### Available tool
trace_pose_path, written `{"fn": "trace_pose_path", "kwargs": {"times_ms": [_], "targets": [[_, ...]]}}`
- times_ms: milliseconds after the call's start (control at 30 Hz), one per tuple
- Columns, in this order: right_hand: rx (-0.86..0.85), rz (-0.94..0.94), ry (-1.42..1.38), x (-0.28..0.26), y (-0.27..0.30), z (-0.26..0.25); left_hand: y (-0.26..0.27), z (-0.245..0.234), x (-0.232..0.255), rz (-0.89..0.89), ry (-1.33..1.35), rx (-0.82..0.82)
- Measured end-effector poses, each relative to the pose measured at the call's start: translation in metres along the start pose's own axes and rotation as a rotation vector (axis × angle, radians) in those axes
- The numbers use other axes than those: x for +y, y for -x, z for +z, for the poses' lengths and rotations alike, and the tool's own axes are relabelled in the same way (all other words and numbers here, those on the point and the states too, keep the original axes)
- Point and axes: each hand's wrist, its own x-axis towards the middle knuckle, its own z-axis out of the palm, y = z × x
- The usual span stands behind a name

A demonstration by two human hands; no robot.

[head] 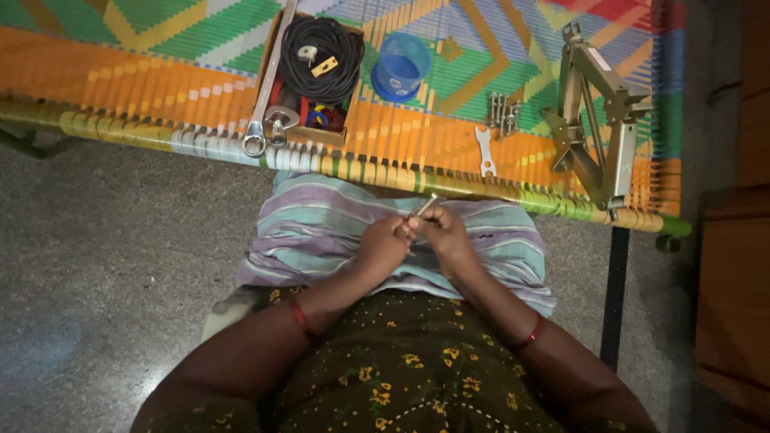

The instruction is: The person sits on a woven cot and repeatedly assembles small metal components by hand, inserting pins or screws into cylindrical parts. They handle the parts one at a time, occasionally placing them into a blue plastic cup on the cot.

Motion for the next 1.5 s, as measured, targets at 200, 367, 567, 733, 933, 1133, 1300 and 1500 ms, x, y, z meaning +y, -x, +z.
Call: {"fn": "trace_pose_path", "kwargs": {"times_ms": [200, 367, 567, 733, 933, 1133, 1300, 1500], "targets": [[-0.231, 0.122, -0.077, -0.042, -0.004, -0.012, -0.013, -0.011, 0.0, -0.296, 0.483, -0.275], [-0.213, 0.138, -0.128, -0.049, -0.003, -0.014, -0.013, -0.023, 0.01, -0.318, 0.522, -0.371], [-0.141, 0.138, -0.183, -0.032, -0.005, -0.022, -0.007, -0.019, 0.011, -0.348, 0.522, -0.432], [-0.085, 0.121, -0.13, -0.029, -0.006, -0.027, -0.006, -0.02, 0.011, -0.321, 0.551, -0.452], [-0.06, 0.011, -0.2, -0.03, -0.014, -0.038, -0.005, -0.021, 0.008, -0.331, 0.573, -0.484], [-0.127, 0.022, -0.235, -0.028, -0.016, -0.05, -0.003, -0.016, 0.007, -0.343, 0.575, -0.473], [-0.171, -0.024, -0.236, -0.03, -0.013, -0.051, 0.006, -0.015, 0.019, -0.338, 0.523, -0.5], [-0.121, -0.05, -0.141, -0.031, -0.011, -0.046, 0.011, -0.017, 0.028, -0.331, 0.583, -0.499]]}}
